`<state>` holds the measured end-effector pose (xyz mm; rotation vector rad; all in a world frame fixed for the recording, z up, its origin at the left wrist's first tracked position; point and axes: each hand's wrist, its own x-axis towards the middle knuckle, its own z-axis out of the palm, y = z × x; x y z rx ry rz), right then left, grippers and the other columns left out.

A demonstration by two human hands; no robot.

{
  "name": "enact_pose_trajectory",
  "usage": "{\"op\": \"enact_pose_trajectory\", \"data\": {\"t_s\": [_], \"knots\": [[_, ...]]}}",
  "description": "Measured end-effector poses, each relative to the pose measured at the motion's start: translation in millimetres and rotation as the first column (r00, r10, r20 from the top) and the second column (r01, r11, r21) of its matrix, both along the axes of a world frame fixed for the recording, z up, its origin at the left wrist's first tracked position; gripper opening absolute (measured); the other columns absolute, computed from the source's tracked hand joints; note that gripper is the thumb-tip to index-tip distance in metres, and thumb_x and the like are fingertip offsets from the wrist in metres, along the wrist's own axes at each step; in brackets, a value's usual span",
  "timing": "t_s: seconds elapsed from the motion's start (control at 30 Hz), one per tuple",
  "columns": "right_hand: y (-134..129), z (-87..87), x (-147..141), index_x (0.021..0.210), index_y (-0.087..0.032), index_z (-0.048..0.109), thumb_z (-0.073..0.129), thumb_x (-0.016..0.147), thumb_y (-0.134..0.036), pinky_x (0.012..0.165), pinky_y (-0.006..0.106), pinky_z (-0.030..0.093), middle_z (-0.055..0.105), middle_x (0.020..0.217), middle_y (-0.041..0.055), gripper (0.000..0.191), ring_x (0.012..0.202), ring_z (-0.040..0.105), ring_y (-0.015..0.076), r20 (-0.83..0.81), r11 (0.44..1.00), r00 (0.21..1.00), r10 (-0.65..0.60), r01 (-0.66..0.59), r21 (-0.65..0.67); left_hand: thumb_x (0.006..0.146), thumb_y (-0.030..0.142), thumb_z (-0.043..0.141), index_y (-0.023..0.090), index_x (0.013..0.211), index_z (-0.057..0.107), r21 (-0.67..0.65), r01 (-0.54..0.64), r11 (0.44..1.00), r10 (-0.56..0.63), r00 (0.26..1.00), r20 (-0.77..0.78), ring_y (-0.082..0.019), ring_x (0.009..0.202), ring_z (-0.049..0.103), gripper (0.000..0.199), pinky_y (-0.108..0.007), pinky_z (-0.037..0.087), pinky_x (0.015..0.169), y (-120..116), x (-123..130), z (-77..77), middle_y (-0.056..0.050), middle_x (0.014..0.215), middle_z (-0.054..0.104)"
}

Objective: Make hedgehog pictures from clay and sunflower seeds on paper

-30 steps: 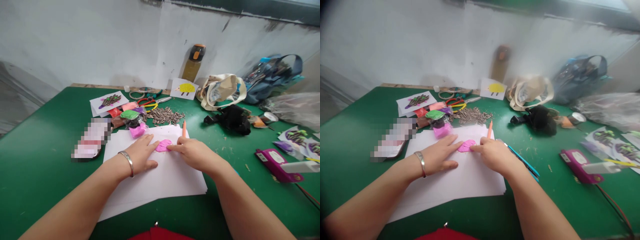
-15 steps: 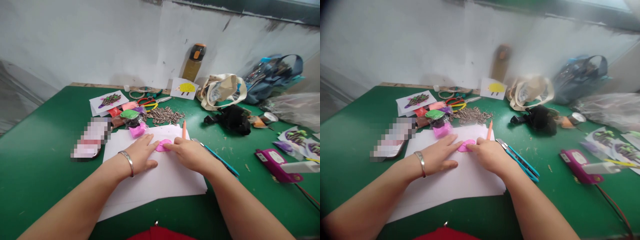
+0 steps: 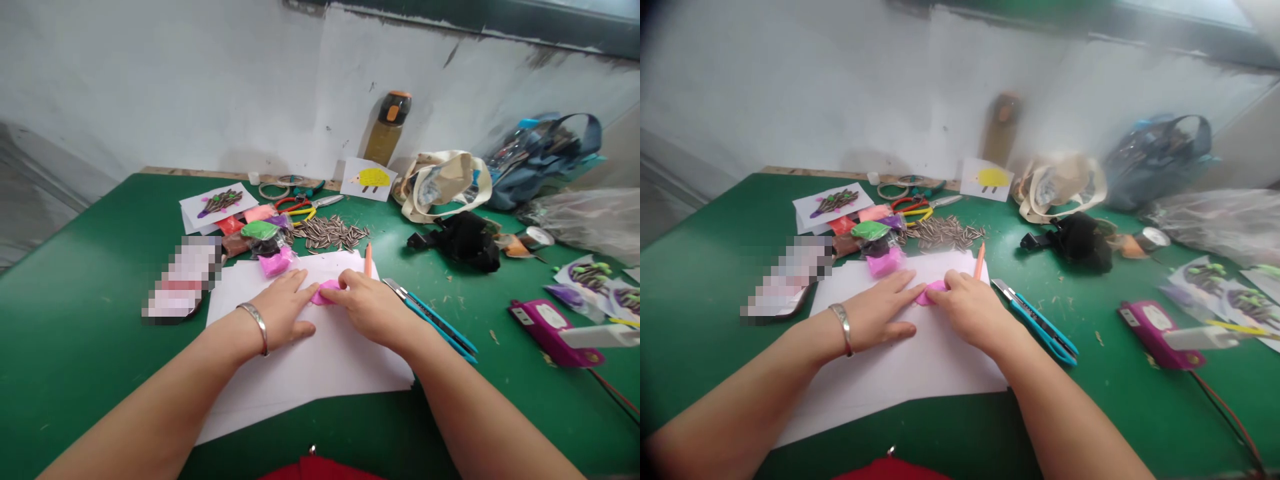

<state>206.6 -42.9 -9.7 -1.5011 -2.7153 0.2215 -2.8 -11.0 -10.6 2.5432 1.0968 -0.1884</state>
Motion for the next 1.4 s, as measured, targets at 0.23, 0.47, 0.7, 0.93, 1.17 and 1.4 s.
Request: {"op": "enact_pose_trajectory", "data": {"t_s": [0.23,0.47,0.7,0.93,1.17,1.4], "knots": [[-3,8.7,13,0.117,-0.035,0.06,0.038,0.085,-0.01,0.054,0.027,0.022,0.053,0.103,0.0061,0.046,0.072,0.047,0.0152,0.029,0.997,0.998,-0.055,0.056,-0.06,0.077,0.044,0.06,0.017,0.142,0.035,-0.016,-0.012,1.0,0.011,0.998,-0.058,-0.035,0.135,0.028,0.074,-0.046,0.027,0.108,0,1,1.8,-0.016,0.148,0.031],[2,0.7,4,0.123,-0.033,0.056,0.037,0.087,-0.011,0.06,0.027,0.027,0.054,0.099,0.007,0.047,0.075,0.047,0.0168,0.005,0.999,0.999,-0.051,0.051,0.011,0.078,0.042,0.06,0.014,0.142,0.035,-0.009,0.007,1.0,-0.007,0.998,-0.059,-0.035,0.134,0.028,0.074,-0.046,0.027,0.108,0,1,2.9,-0.018,0.148,0.031],[7,-6.5,2,0.119,-0.032,0.059,0.038,0.087,-0.011,0.064,0.028,0.031,0.053,0.09,0.0056,0.043,0.068,0.044,0.015,0.075,0.995,0.995,-0.073,0.067,0.079,0.078,0.043,0.06,0.013,0.14,0.037,-0.006,0.008,1.0,-0.009,0.997,-0.07,-0.035,0.135,0.028,0.073,-0.046,0.026,0.109,0,2,1.7,-0.019,0.147,0.031],[6,-4.2,13,0.119,-0.03,0.059,0.038,0.086,-0.009,0.063,0.027,0.033,0.054,0.099,0.0068,0.045,0.079,0.052,0.017,0.064,0.99,0.988,-0.138,0.136,0.034,0.076,0.042,0.061,0.014,0.141,0.036,-0.018,-0.018,1.0,0.016,0.996,-0.086,-0.035,0.136,0.026,0.074,-0.044,0.026,0.11,-1,3,3.4,-0.017,0.15,0.028],[4,-2.0,-1,0.119,-0.032,0.058,0.037,0.087,-0.011,0.058,0.026,0.03,0.054,0.095,0.0058,0.044,0.074,0.051,0.0162,0.07,0.995,0.993,-0.095,0.092,0.046,0.078,0.044,0.059,0.014,0.14,0.037,0.017,0.012,1.0,-0.011,0.997,-0.081,-0.035,0.135,0.028,0.072,-0.045,0.027,0.108,0,2,0.6,-0.018,0.148,0.032],[6,-1.1,8,0.118,-0.033,0.059,0.036,0.087,-0.012,0.052,0.025,0.024,0.055,0.101,0.0067,0.044,0.08,0.053,0.0172,0.086,0.983,0.98,-0.181,0.183,-0.023,0.077,0.044,0.059,0.014,0.142,0.036,0.0,-0.002,1.0,0.002,0.996,-0.094,-0.035,0.136,0.025,0.075,-0.045,0.026,0.11,0,2,0.6,-0.018,0.15,0.028]]}}
